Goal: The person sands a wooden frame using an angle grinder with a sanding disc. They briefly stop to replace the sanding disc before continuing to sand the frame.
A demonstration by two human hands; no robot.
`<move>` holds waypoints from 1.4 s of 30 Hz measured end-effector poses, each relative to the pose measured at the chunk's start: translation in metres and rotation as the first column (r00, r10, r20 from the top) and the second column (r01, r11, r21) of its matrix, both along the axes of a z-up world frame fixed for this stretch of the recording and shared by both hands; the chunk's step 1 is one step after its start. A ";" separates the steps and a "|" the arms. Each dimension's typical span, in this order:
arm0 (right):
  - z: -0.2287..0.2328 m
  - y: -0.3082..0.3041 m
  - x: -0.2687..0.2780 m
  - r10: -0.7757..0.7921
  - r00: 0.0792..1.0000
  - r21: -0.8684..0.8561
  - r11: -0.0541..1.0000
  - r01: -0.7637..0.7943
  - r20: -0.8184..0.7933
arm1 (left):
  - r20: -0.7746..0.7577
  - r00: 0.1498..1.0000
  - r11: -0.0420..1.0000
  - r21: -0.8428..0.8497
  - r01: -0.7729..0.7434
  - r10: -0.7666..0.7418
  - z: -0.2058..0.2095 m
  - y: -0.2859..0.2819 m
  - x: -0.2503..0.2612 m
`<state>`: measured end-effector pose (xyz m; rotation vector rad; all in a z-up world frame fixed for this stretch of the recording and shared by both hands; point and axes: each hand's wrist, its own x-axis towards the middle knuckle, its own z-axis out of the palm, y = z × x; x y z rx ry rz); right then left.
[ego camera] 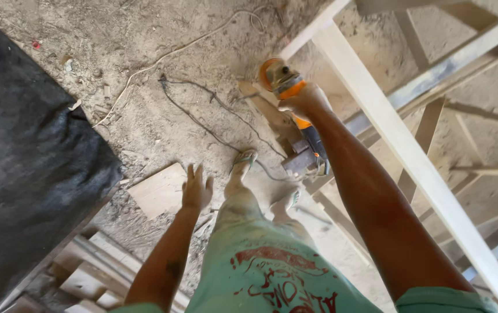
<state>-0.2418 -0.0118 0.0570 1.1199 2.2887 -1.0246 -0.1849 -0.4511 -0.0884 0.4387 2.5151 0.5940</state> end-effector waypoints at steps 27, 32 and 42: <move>-0.052 0.028 -0.020 -0.076 0.997 -0.056 0.996 0.076 0.003 | 0.183 0.967 0.979 -0.129 -0.156 0.178 0.015 -0.029 -0.010; -0.011 -0.012 0.075 0.031 0.998 0.104 0.994 -0.037 0.062 | -0.121 0.989 0.975 0.194 0.105 -0.083 0.057 0.069 -0.097; 0.026 -0.054 0.375 -0.797 0.601 -0.054 0.598 0.799 0.066 | -0.524 0.262 0.362 -0.097 0.927 -0.811 0.110 0.332 -0.050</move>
